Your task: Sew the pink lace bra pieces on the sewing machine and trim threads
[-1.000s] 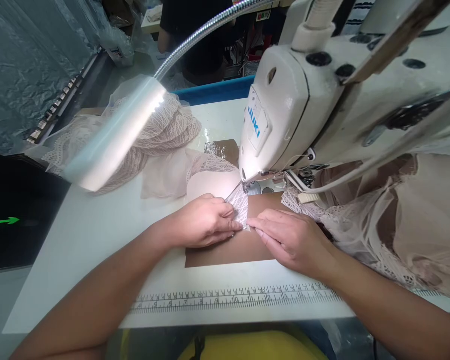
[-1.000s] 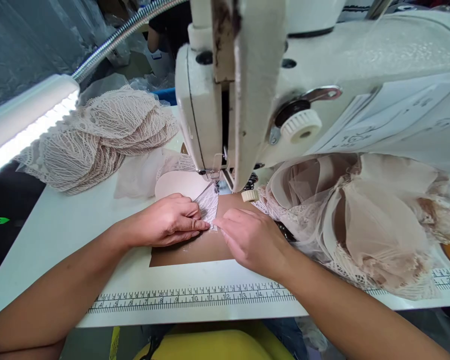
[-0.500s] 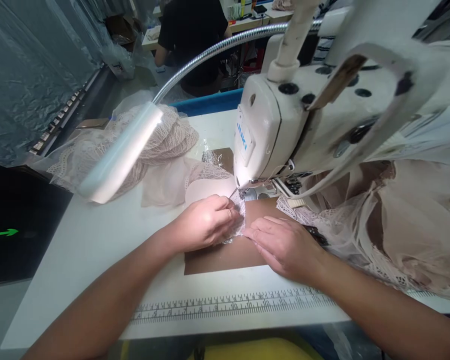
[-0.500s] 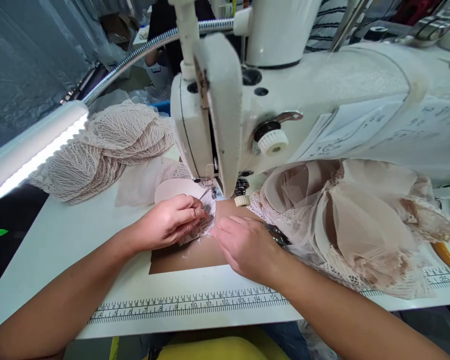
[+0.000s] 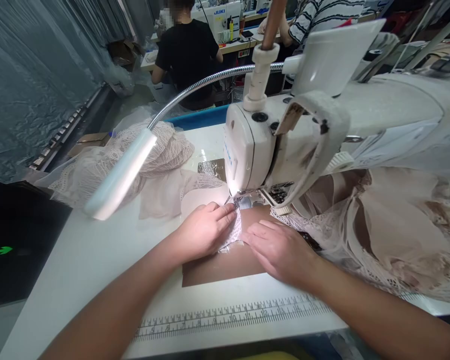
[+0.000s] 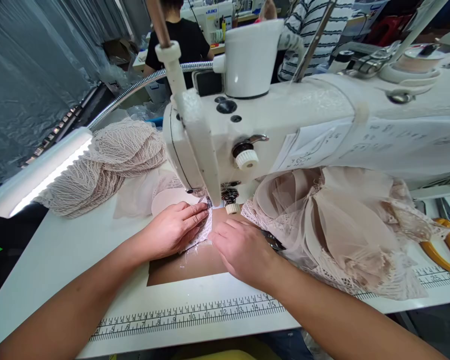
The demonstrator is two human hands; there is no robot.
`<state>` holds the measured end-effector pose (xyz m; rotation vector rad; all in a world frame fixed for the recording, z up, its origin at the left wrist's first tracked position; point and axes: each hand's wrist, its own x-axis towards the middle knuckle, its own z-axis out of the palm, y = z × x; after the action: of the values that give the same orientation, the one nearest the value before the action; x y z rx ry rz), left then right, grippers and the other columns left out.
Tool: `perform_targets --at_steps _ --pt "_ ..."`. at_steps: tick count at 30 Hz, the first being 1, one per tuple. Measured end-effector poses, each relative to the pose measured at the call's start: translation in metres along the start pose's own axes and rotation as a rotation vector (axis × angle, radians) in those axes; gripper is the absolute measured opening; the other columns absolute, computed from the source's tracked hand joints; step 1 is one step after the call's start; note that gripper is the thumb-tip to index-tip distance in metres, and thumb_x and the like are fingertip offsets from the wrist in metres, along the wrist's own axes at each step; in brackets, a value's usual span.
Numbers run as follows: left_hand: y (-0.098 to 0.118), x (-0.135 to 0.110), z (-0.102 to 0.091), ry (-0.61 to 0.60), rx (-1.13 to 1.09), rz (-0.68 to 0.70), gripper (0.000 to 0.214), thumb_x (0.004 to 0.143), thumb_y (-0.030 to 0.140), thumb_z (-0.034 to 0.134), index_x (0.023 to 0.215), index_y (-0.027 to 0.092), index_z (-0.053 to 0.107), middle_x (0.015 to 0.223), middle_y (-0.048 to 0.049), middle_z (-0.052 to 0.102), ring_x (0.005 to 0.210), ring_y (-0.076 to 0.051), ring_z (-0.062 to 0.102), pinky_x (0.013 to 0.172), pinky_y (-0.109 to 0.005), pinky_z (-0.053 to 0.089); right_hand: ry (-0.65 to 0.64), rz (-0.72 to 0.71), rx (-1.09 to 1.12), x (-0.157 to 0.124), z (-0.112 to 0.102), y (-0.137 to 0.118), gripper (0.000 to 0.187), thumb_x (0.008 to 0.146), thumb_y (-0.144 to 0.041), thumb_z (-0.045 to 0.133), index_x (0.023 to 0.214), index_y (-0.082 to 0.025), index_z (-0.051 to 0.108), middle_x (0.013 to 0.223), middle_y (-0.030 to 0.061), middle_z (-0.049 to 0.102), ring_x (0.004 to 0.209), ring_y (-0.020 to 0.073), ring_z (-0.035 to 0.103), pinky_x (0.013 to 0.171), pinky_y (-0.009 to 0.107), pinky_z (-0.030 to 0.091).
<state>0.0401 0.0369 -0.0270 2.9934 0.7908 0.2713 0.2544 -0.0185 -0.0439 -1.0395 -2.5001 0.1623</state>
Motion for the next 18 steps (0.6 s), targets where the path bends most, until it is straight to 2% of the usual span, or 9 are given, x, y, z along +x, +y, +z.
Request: perform_targets --at_steps 5,13,18 --pt "-0.004 0.000 0.001 -0.027 0.027 0.000 0.040 0.090 0.019 0.045 0.128 0.010 0.054 0.135 -0.0139 0.053 0.086 -0.021 0.053 0.074 -0.035 0.048 0.037 0.012 -0.083 0.004 -0.002 0.000 0.027 0.080 -0.003 0.043 0.089 -0.016 0.066 0.071 0.0035 0.055 0.068 0.0170 0.041 0.063 0.028 0.032" --pt "-0.007 -0.001 -0.005 -0.049 -0.017 0.013 0.037 0.095 0.024 0.040 0.127 0.014 0.055 0.134 -0.0116 0.053 0.094 -0.023 0.051 0.078 -0.037 0.045 0.051 0.069 -0.226 0.008 0.001 0.001 0.031 0.079 -0.003 0.046 0.097 -0.016 0.067 0.076 0.0036 0.061 0.069 0.0167 0.046 0.064 0.028 0.036" --pt "-0.009 -0.002 -0.004 -0.063 -0.031 0.012 0.038 0.092 0.019 0.044 0.129 0.017 0.055 0.136 -0.0102 0.052 0.101 -0.024 0.050 0.083 -0.038 0.044 -0.015 0.144 -0.321 0.011 0.000 0.001 0.035 0.080 -0.005 0.050 0.107 -0.017 0.068 0.079 0.0038 0.063 0.068 0.0170 0.050 0.059 0.030 0.034"
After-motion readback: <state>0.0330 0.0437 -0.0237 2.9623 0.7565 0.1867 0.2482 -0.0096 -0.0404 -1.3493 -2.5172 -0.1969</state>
